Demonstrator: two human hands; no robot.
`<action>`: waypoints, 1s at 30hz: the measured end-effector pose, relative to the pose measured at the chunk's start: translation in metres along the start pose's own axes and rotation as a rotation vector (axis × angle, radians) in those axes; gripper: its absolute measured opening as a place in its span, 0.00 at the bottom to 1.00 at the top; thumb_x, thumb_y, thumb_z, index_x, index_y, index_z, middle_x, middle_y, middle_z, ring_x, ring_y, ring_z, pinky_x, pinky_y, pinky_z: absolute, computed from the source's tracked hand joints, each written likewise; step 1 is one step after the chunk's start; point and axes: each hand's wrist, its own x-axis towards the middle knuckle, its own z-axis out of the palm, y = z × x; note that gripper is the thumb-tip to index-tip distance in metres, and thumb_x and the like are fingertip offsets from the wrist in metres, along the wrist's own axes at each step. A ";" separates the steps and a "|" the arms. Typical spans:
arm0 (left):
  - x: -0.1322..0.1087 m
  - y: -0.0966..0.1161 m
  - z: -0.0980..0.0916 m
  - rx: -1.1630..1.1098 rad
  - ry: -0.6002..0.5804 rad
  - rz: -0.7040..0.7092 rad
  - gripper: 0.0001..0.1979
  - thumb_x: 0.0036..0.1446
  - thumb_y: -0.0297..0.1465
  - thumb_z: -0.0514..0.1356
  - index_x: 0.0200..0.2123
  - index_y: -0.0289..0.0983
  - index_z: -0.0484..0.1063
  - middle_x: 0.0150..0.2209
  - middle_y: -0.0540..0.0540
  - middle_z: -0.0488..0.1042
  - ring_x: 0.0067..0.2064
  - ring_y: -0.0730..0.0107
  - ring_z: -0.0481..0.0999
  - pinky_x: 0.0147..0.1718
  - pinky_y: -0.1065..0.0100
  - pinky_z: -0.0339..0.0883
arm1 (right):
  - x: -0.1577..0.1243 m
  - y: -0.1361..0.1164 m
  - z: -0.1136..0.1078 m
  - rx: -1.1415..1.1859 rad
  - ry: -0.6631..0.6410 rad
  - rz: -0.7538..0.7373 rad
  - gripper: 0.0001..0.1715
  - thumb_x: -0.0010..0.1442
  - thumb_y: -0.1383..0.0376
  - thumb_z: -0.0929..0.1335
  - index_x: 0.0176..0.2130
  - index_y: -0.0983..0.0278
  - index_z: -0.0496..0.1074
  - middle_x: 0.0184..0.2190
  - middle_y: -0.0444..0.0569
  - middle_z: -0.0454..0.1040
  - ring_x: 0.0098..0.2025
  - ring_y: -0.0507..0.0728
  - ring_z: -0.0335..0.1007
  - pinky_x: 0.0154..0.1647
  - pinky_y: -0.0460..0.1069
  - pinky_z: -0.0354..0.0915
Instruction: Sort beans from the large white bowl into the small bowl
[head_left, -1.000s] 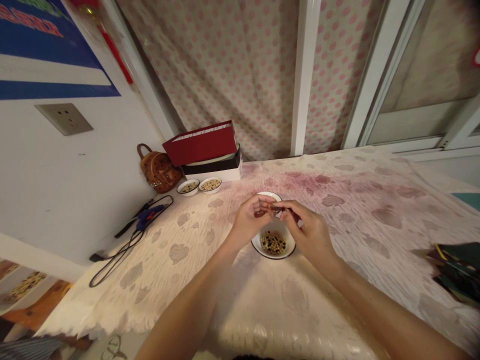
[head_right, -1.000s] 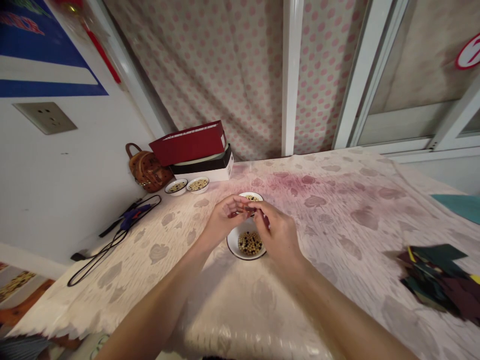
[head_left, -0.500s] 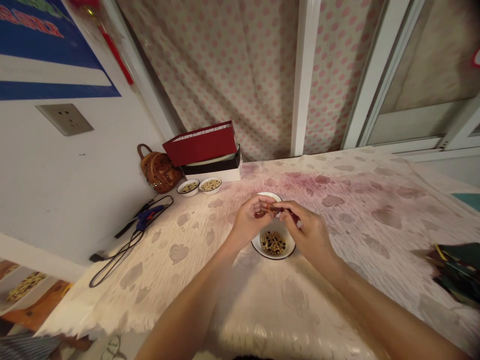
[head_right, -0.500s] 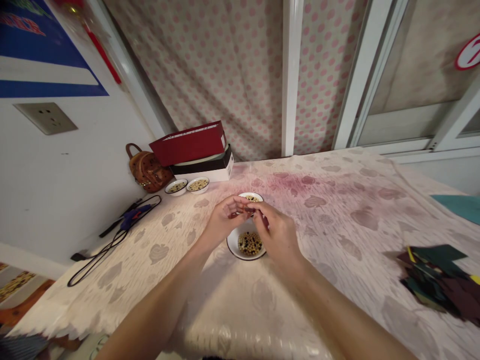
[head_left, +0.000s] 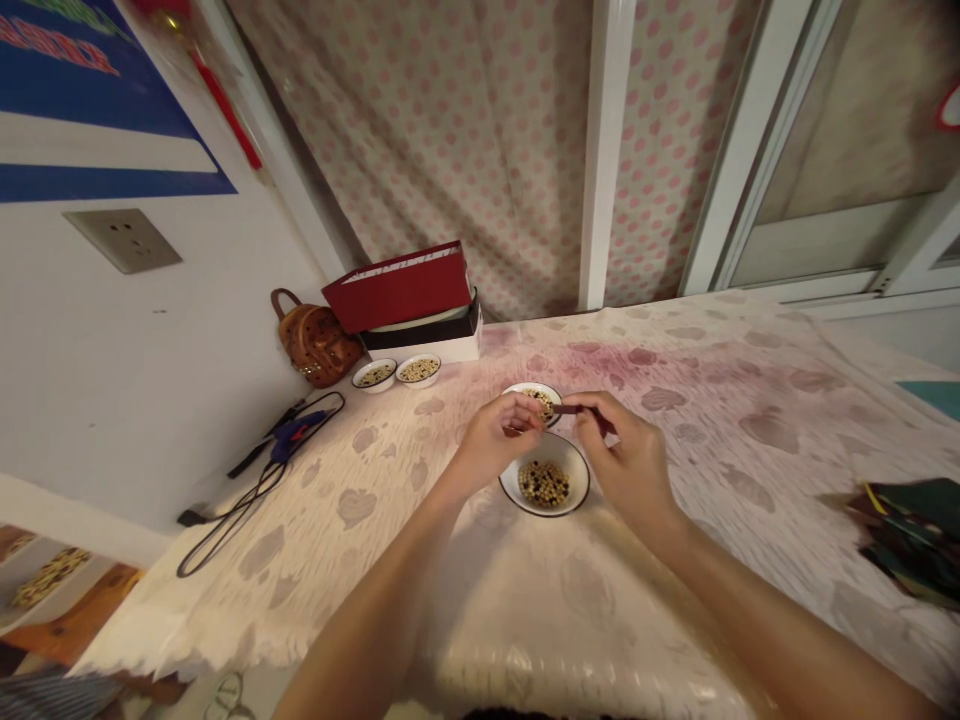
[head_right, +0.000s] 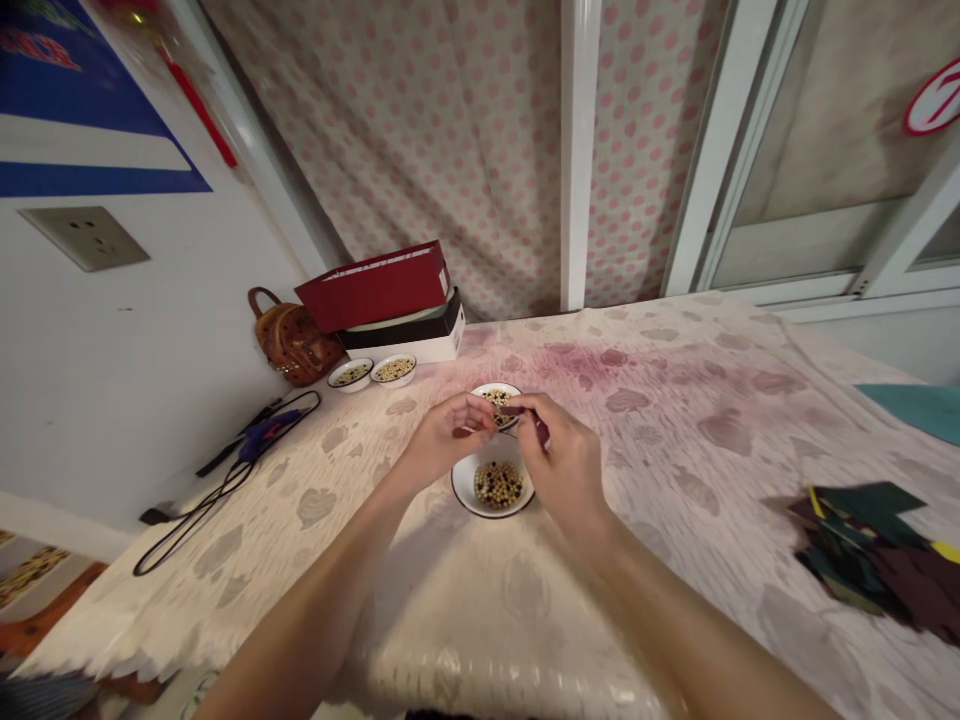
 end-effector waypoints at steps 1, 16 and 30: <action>-0.002 0.000 -0.001 0.056 -0.046 -0.012 0.13 0.51 0.21 0.64 0.41 0.36 0.75 0.36 0.48 0.78 0.38 0.71 0.76 0.41 0.68 0.66 | 0.000 0.000 0.000 0.013 0.007 0.004 0.14 0.67 0.65 0.63 0.44 0.60 0.78 0.34 0.45 0.82 0.29 0.53 0.74 0.33 0.48 0.66; 0.059 -0.023 -0.012 0.696 -0.072 -0.043 0.10 0.55 0.29 0.66 0.41 0.39 0.81 0.39 0.46 0.82 0.39 0.63 0.78 0.38 0.66 0.67 | 0.002 0.000 -0.002 0.056 0.018 0.039 0.14 0.68 0.64 0.63 0.44 0.60 0.78 0.34 0.46 0.81 0.31 0.53 0.73 0.35 0.49 0.66; 0.058 -0.034 -0.005 0.558 0.039 -0.008 0.08 0.54 0.22 0.63 0.37 0.38 0.78 0.33 0.48 0.80 0.35 0.67 0.76 0.38 0.66 0.67 | 0.002 0.002 -0.001 0.040 0.009 0.049 0.14 0.68 0.64 0.63 0.45 0.61 0.78 0.34 0.47 0.81 0.30 0.54 0.74 0.35 0.50 0.66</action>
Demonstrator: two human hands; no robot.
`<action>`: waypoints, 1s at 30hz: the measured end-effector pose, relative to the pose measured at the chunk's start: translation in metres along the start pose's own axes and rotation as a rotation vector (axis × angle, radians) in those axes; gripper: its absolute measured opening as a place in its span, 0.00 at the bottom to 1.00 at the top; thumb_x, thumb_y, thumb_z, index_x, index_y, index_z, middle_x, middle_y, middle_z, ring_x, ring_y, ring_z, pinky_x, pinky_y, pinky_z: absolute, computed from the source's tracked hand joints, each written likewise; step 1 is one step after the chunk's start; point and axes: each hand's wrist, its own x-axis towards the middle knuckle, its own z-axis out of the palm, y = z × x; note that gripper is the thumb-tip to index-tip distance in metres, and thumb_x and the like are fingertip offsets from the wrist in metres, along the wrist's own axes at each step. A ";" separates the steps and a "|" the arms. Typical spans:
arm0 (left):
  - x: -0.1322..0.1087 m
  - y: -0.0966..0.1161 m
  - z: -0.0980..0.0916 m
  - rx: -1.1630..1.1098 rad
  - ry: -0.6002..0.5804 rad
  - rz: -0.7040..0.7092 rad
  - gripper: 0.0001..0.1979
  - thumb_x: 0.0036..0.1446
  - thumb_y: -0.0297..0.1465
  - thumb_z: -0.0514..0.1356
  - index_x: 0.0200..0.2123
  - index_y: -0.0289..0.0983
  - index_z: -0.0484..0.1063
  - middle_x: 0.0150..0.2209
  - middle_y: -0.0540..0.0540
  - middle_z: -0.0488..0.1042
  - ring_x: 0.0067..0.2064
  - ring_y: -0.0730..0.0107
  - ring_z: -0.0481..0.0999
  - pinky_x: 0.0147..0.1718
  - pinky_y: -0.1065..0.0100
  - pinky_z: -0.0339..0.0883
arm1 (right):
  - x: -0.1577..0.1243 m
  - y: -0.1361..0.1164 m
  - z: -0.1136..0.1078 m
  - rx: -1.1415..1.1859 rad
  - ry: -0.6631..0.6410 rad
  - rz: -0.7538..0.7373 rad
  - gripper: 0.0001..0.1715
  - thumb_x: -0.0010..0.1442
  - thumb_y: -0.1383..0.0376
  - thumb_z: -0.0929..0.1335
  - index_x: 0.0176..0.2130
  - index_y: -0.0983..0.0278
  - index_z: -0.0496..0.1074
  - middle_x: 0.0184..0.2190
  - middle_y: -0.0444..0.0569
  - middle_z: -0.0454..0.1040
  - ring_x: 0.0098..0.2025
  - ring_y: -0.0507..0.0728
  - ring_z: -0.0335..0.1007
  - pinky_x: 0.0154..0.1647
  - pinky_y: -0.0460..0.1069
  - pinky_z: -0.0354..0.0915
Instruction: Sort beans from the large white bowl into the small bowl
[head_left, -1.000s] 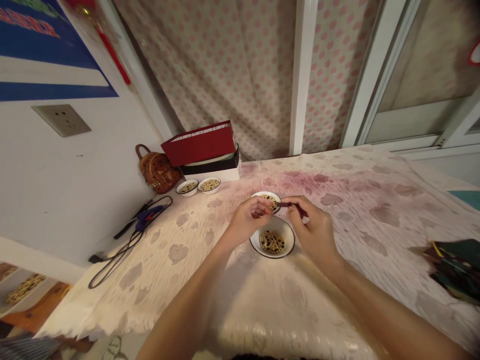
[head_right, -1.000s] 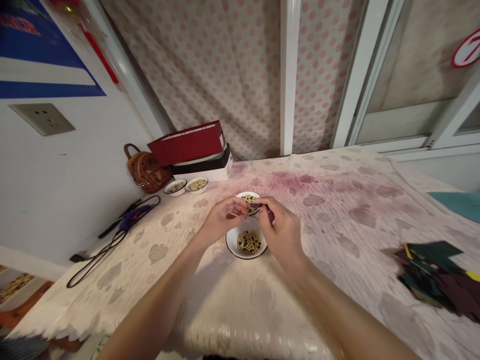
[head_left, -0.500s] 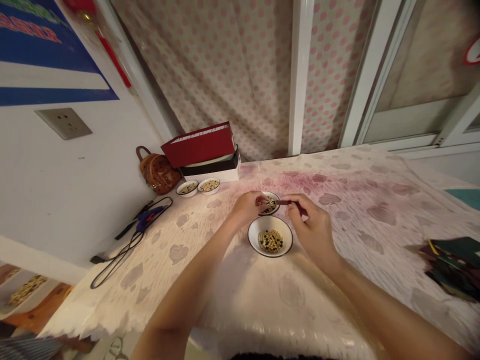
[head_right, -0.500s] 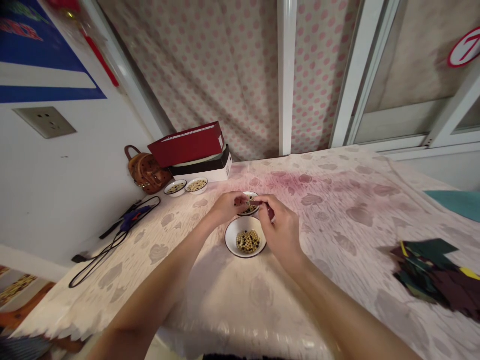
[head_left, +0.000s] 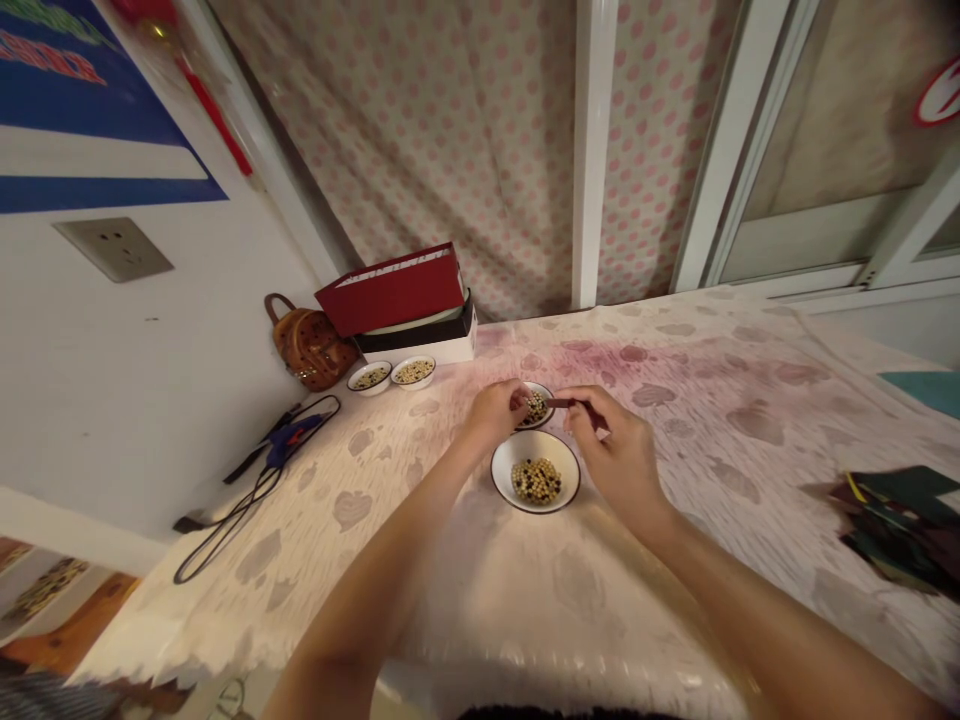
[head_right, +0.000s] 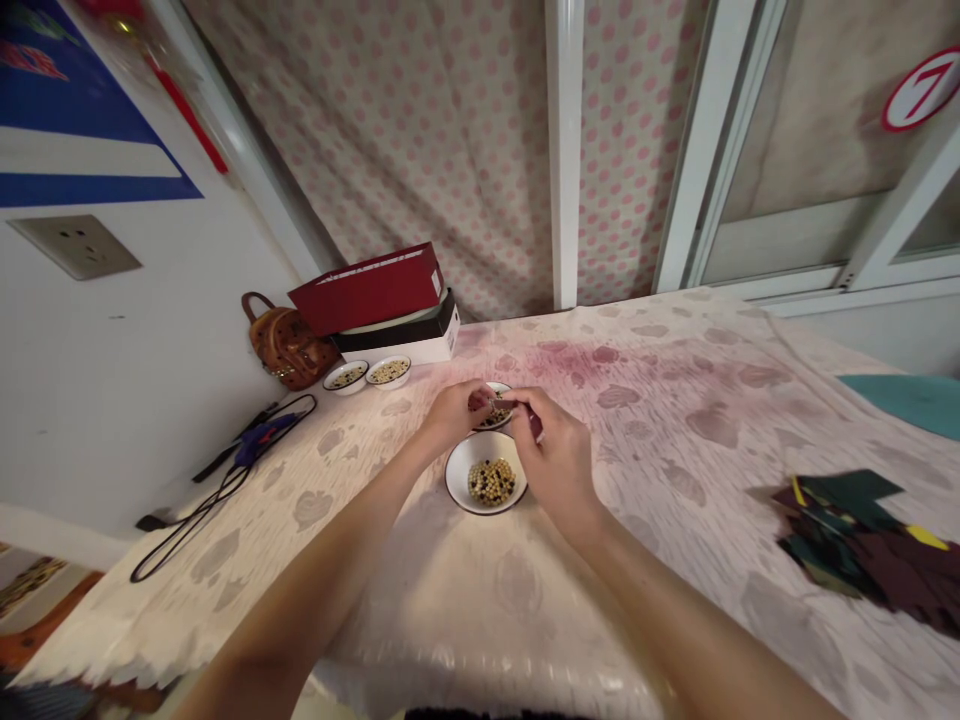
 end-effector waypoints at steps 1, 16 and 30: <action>-0.004 0.002 0.000 -0.095 0.027 -0.013 0.09 0.54 0.22 0.63 0.38 0.38 0.78 0.33 0.48 0.80 0.36 0.68 0.76 0.39 0.67 0.68 | 0.000 0.000 0.000 0.001 0.000 -0.003 0.14 0.68 0.64 0.63 0.45 0.61 0.78 0.35 0.47 0.81 0.31 0.54 0.74 0.35 0.50 0.66; -0.055 0.034 -0.006 -0.779 0.042 0.033 0.15 0.53 0.28 0.69 0.44 0.36 0.74 0.35 0.49 0.75 0.38 0.73 0.75 0.42 0.68 0.68 | -0.004 -0.002 0.003 0.002 -0.051 -0.013 0.13 0.67 0.64 0.64 0.44 0.60 0.78 0.33 0.45 0.82 0.30 0.54 0.74 0.34 0.50 0.67; -0.060 0.036 -0.004 -0.688 0.093 0.049 0.13 0.55 0.27 0.67 0.44 0.38 0.74 0.36 0.48 0.76 0.41 0.70 0.76 0.44 0.67 0.70 | -0.004 0.001 0.005 -0.012 -0.118 -0.062 0.14 0.68 0.64 0.63 0.45 0.59 0.78 0.31 0.44 0.81 0.30 0.55 0.77 0.34 0.49 0.69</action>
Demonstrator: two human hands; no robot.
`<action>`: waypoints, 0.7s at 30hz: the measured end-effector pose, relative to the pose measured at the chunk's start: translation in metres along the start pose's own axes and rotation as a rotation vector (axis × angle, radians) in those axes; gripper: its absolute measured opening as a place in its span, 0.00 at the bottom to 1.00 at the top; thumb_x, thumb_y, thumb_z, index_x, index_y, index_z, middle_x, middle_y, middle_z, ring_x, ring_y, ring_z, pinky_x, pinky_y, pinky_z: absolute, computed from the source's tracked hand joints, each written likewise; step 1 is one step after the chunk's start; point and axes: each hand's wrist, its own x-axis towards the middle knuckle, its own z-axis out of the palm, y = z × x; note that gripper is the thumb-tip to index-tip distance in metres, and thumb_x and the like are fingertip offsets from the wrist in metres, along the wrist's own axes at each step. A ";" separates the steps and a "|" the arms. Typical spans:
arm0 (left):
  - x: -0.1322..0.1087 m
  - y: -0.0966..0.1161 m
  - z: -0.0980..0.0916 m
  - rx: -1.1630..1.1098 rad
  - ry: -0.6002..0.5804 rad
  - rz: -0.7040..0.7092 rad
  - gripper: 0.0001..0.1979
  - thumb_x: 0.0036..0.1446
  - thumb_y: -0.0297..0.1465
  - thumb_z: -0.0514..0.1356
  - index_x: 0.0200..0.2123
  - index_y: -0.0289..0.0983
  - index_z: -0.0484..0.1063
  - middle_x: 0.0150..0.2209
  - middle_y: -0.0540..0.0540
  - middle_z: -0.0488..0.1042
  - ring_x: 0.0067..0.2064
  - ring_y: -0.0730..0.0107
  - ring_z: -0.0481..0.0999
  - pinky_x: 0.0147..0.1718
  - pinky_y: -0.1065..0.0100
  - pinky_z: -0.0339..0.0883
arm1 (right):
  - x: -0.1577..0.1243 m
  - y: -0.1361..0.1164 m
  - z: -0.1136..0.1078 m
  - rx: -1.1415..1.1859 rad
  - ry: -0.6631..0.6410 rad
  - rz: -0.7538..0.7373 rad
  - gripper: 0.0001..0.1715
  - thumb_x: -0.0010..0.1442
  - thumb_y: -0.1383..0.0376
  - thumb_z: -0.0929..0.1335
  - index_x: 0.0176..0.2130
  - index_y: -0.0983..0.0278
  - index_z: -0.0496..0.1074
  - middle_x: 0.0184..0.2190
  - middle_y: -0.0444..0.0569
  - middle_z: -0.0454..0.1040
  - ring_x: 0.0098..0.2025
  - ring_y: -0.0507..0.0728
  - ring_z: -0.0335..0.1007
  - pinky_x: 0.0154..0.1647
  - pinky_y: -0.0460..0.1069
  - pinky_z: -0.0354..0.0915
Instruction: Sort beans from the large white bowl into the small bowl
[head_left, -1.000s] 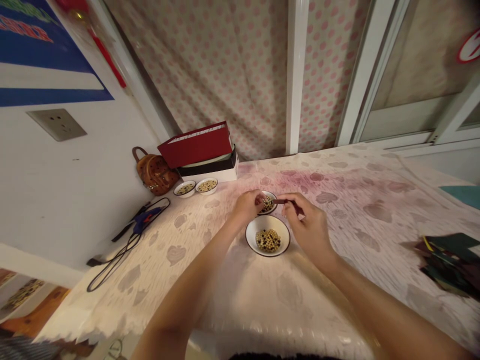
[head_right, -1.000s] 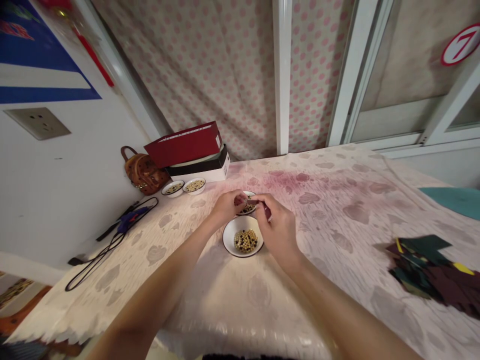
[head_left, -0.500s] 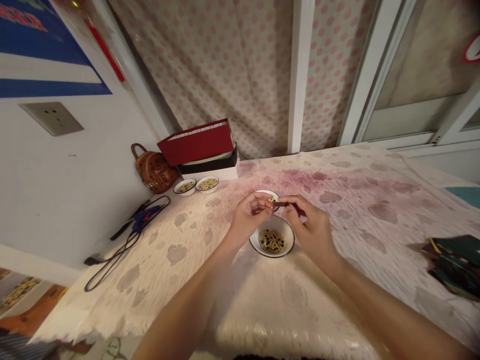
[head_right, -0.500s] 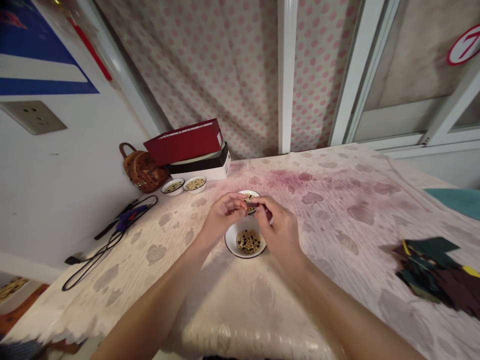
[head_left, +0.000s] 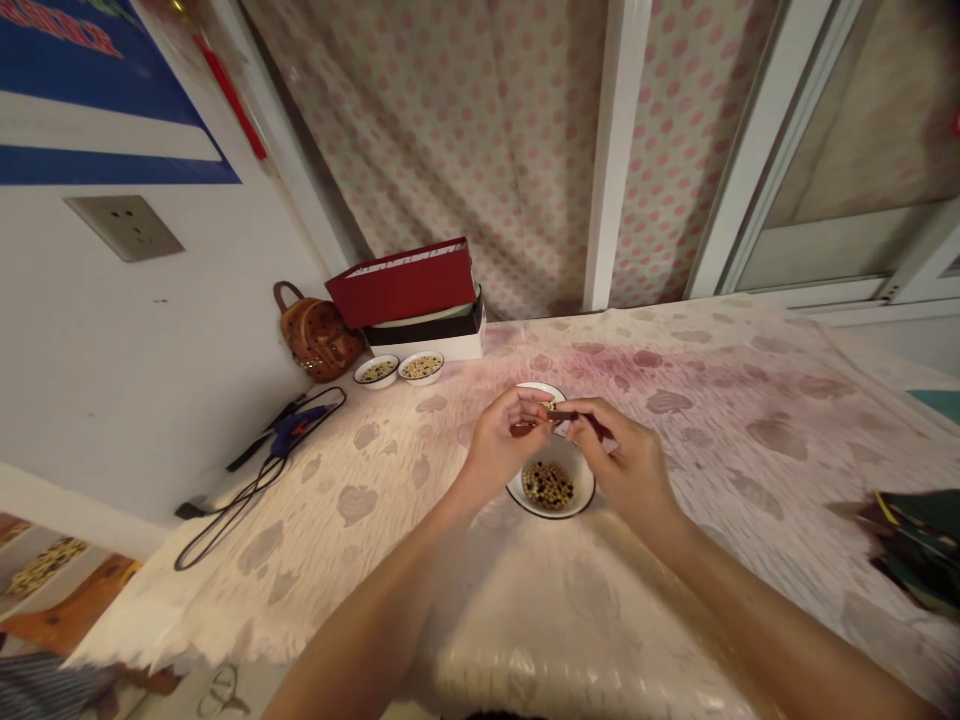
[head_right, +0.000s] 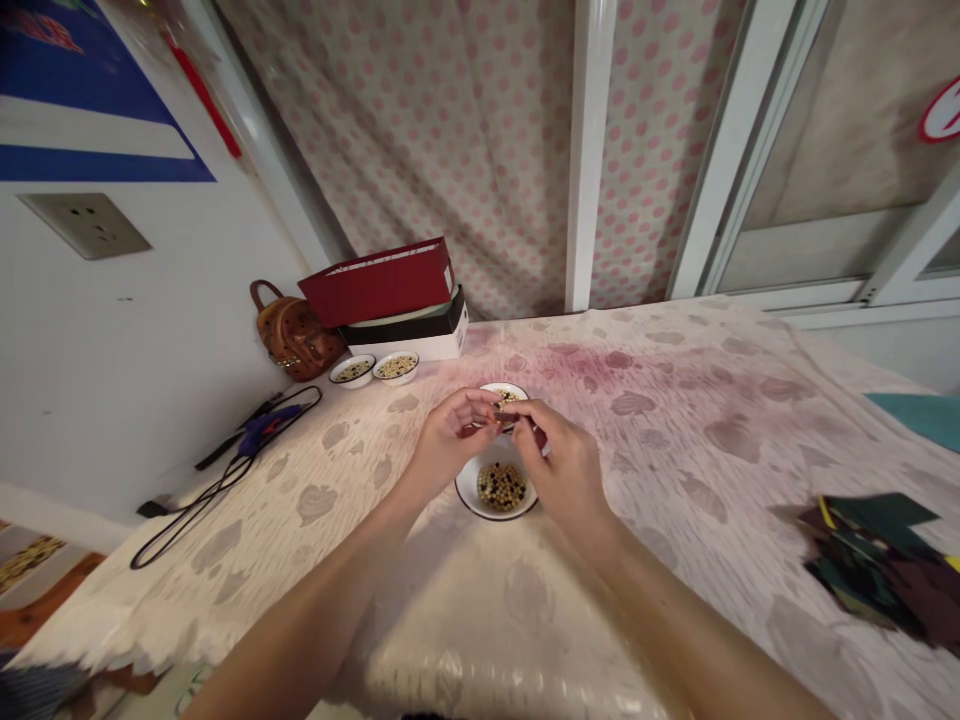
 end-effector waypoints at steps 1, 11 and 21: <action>0.000 0.000 0.000 -0.015 -0.003 -0.013 0.13 0.55 0.28 0.67 0.44 0.38 0.74 0.36 0.48 0.76 0.41 0.70 0.77 0.43 0.67 0.70 | 0.000 0.000 0.000 0.004 -0.004 0.002 0.14 0.68 0.64 0.63 0.45 0.59 0.78 0.30 0.44 0.81 0.30 0.54 0.77 0.34 0.49 0.69; 0.000 -0.001 0.001 -0.146 -0.017 -0.080 0.17 0.53 0.34 0.71 0.44 0.38 0.73 0.34 0.49 0.77 0.39 0.69 0.78 0.44 0.64 0.70 | 0.000 -0.001 0.000 0.016 0.001 0.013 0.15 0.68 0.63 0.63 0.46 0.59 0.78 0.34 0.45 0.83 0.32 0.55 0.79 0.36 0.51 0.70; 0.000 -0.003 0.002 -0.238 0.019 -0.131 0.17 0.52 0.34 0.72 0.43 0.37 0.75 0.34 0.49 0.77 0.38 0.70 0.77 0.46 0.63 0.70 | -0.001 -0.001 -0.001 0.014 0.018 0.019 0.14 0.68 0.63 0.64 0.46 0.59 0.78 0.33 0.45 0.83 0.32 0.56 0.79 0.35 0.51 0.71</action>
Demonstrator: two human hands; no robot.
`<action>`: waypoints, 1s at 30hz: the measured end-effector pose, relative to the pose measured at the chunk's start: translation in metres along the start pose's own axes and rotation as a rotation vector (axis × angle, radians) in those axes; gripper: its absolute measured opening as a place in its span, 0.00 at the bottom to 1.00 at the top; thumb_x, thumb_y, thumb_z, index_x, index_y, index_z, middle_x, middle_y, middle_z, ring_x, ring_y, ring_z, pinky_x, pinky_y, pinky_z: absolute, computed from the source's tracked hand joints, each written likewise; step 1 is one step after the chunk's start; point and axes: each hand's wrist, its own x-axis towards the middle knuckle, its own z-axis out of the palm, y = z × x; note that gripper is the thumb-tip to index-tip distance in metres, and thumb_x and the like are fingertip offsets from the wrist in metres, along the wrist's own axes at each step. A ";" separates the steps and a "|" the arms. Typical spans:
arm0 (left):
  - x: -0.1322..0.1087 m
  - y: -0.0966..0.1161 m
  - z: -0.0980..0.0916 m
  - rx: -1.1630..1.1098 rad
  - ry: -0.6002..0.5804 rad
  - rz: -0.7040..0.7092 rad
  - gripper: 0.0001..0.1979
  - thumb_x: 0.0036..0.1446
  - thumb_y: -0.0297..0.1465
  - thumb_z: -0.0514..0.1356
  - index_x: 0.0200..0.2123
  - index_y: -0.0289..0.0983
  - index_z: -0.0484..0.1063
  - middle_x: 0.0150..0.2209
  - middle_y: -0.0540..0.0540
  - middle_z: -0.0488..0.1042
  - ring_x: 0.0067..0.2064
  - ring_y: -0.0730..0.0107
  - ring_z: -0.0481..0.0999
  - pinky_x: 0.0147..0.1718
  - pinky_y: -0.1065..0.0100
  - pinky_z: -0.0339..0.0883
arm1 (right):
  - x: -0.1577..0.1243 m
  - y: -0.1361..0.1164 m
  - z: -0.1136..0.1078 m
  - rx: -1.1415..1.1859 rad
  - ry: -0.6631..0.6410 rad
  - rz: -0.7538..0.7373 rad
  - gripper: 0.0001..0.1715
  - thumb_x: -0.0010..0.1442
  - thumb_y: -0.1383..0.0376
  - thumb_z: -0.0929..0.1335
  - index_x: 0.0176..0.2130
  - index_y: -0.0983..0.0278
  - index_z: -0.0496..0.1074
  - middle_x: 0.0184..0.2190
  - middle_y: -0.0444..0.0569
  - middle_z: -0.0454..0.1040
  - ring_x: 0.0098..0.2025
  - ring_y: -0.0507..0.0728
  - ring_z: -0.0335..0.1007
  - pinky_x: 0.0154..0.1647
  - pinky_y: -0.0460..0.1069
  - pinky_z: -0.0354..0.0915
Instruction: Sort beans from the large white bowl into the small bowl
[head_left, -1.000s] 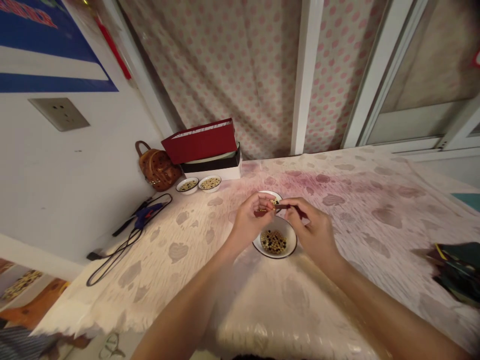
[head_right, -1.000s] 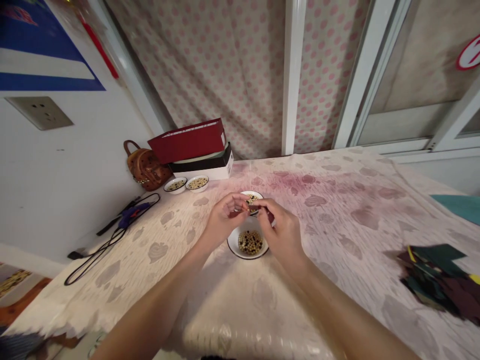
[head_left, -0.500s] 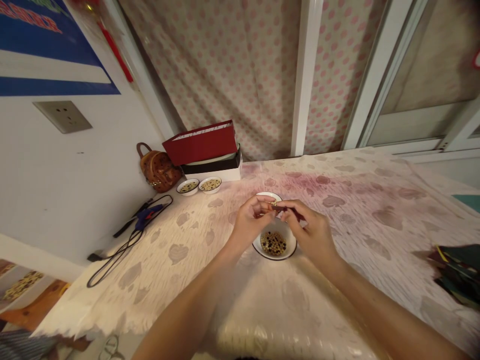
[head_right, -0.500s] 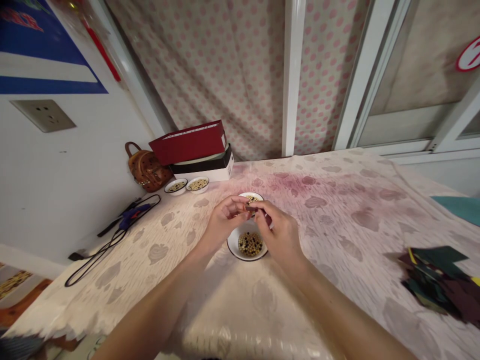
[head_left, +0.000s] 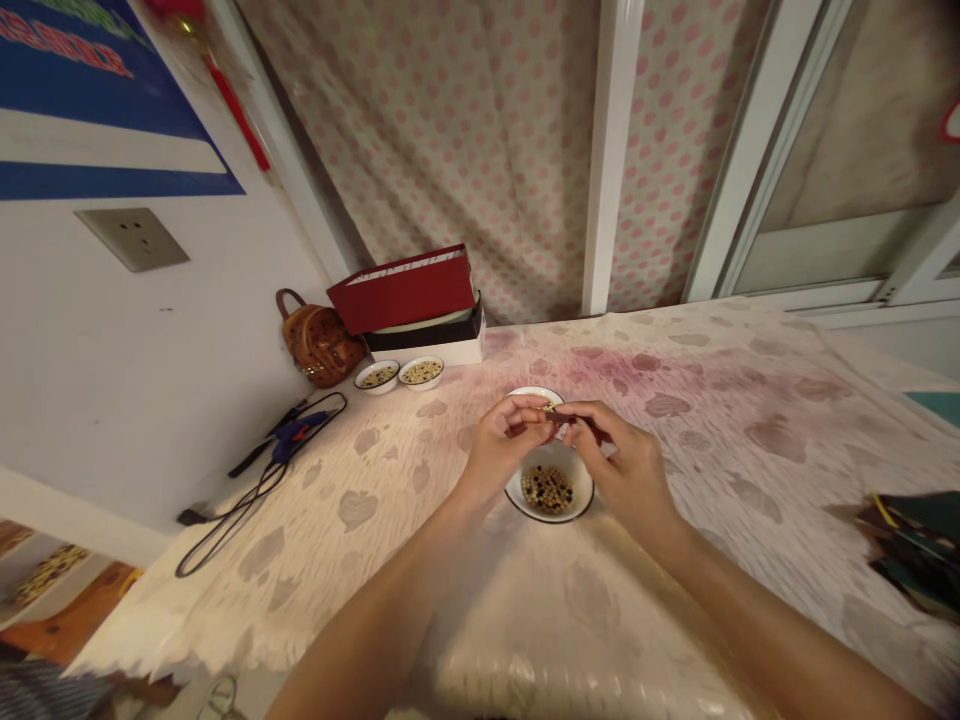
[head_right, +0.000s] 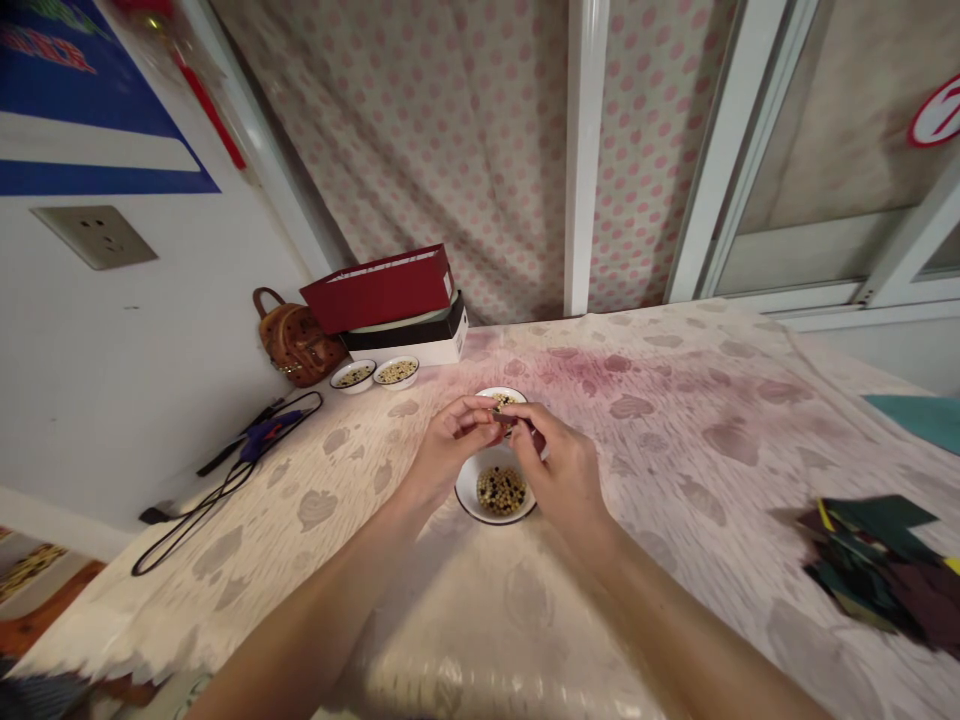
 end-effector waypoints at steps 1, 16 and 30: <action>0.000 0.000 0.000 0.004 0.003 0.002 0.17 0.52 0.34 0.72 0.43 0.38 0.75 0.34 0.49 0.77 0.38 0.71 0.77 0.46 0.63 0.70 | 0.000 0.000 0.000 -0.003 0.004 -0.001 0.14 0.68 0.63 0.64 0.46 0.59 0.78 0.32 0.45 0.83 0.31 0.56 0.79 0.35 0.50 0.70; -0.002 0.003 -0.002 0.207 -0.065 -0.014 0.15 0.54 0.27 0.68 0.45 0.37 0.74 0.36 0.47 0.80 0.39 0.69 0.79 0.44 0.65 0.68 | 0.001 -0.002 -0.004 0.022 0.074 0.023 0.14 0.68 0.63 0.64 0.48 0.58 0.77 0.34 0.46 0.82 0.32 0.55 0.77 0.35 0.50 0.69; 0.034 0.010 -0.020 1.151 -0.063 0.012 0.07 0.58 0.29 0.63 0.40 0.38 0.80 0.41 0.45 0.83 0.43 0.63 0.79 0.43 0.66 0.69 | 0.002 -0.001 -0.006 0.089 0.111 0.069 0.14 0.69 0.62 0.64 0.48 0.60 0.78 0.33 0.45 0.79 0.32 0.54 0.74 0.36 0.50 0.68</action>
